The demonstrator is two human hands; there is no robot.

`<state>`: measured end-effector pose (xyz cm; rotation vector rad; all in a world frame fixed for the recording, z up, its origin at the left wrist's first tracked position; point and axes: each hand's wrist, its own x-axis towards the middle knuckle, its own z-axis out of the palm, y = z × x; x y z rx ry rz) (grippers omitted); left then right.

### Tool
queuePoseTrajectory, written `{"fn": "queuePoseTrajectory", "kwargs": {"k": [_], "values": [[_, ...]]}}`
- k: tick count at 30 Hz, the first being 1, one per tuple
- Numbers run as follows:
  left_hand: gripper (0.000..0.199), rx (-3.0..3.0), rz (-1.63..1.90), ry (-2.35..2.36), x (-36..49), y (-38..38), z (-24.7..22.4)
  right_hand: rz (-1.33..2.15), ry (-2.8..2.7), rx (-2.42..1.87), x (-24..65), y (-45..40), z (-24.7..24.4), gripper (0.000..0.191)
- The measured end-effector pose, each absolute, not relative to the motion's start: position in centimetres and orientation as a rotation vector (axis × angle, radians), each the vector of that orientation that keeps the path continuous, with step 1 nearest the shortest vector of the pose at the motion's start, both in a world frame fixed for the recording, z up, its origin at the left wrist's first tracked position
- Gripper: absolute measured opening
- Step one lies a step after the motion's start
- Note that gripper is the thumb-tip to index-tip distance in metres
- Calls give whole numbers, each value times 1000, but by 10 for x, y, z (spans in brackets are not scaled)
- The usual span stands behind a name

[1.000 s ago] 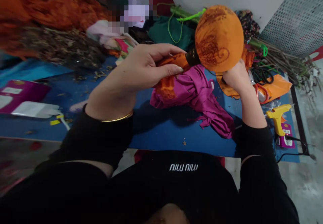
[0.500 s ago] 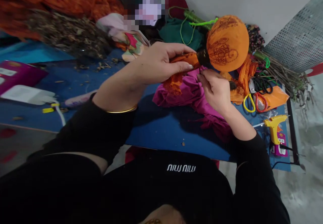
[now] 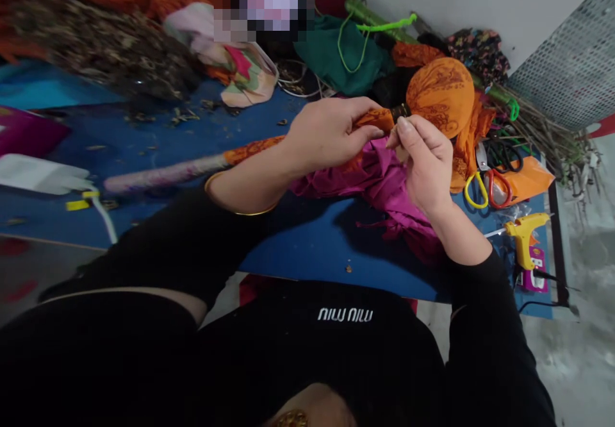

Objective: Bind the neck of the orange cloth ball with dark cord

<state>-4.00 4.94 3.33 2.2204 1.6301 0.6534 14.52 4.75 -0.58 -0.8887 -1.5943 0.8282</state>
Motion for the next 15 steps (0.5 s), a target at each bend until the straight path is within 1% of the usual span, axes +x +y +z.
{"fn": "queuePoseTrajectory", "kwargs": {"k": [5,10,15], "values": [[44,2229,567,1724,-31,42,34,778,-1563,-911,142,34,-5,52],[41,2256,629,1721,-33,51,21,743,-1541,-912,133,26,-8,50],[48,2257,612,1701,-38,62,13,672,-1670,-874,137,30,2,49]]}}
